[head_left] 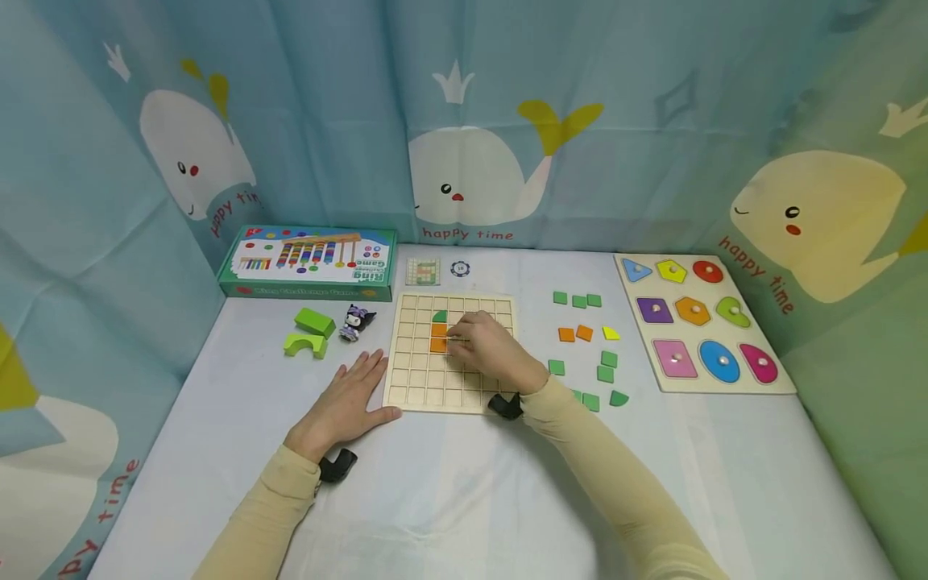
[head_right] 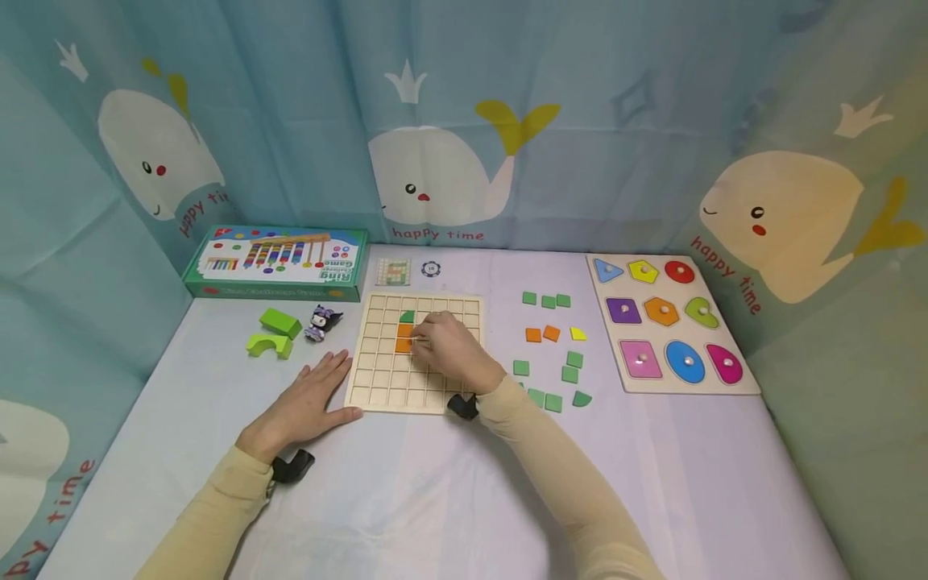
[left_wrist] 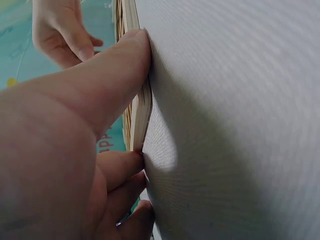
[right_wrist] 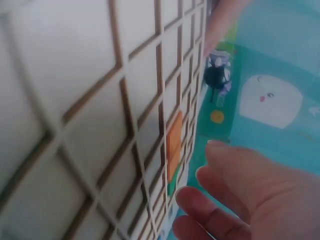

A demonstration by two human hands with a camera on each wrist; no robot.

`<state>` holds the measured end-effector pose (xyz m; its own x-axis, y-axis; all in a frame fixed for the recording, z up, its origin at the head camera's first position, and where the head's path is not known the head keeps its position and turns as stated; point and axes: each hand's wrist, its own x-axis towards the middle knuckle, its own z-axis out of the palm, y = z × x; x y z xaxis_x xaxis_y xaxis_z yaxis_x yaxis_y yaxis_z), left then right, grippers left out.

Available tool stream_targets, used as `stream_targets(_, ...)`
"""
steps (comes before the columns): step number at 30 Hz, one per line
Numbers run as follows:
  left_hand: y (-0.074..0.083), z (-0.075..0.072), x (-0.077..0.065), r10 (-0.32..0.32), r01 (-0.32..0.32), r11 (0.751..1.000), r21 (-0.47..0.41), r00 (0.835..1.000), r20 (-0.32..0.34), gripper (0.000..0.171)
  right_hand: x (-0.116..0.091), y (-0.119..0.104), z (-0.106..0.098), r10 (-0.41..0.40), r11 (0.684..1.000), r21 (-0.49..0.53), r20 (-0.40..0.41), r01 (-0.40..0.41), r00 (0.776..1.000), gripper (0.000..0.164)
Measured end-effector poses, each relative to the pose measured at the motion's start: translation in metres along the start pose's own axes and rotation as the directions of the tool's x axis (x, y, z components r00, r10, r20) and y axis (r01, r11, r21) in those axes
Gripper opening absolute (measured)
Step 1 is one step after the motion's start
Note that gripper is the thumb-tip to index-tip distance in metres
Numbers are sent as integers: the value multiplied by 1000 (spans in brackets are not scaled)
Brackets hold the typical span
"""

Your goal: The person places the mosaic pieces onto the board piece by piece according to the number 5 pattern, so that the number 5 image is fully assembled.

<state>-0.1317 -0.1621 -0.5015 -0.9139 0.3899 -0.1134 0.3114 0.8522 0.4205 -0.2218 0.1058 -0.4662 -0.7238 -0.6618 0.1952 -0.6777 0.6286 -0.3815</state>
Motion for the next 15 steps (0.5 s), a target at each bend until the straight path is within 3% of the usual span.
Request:
stream_targets(6,-1,0,0,0,0,1000,1,1000,-8,91,-14,14,-16,76,997,7,-15,-76,997,23)
stream_targets(15,1,0,-1,4,-4,1000,3,1000,-10,91,-39,61,-42,175,983,68,-111,-168,978,23)
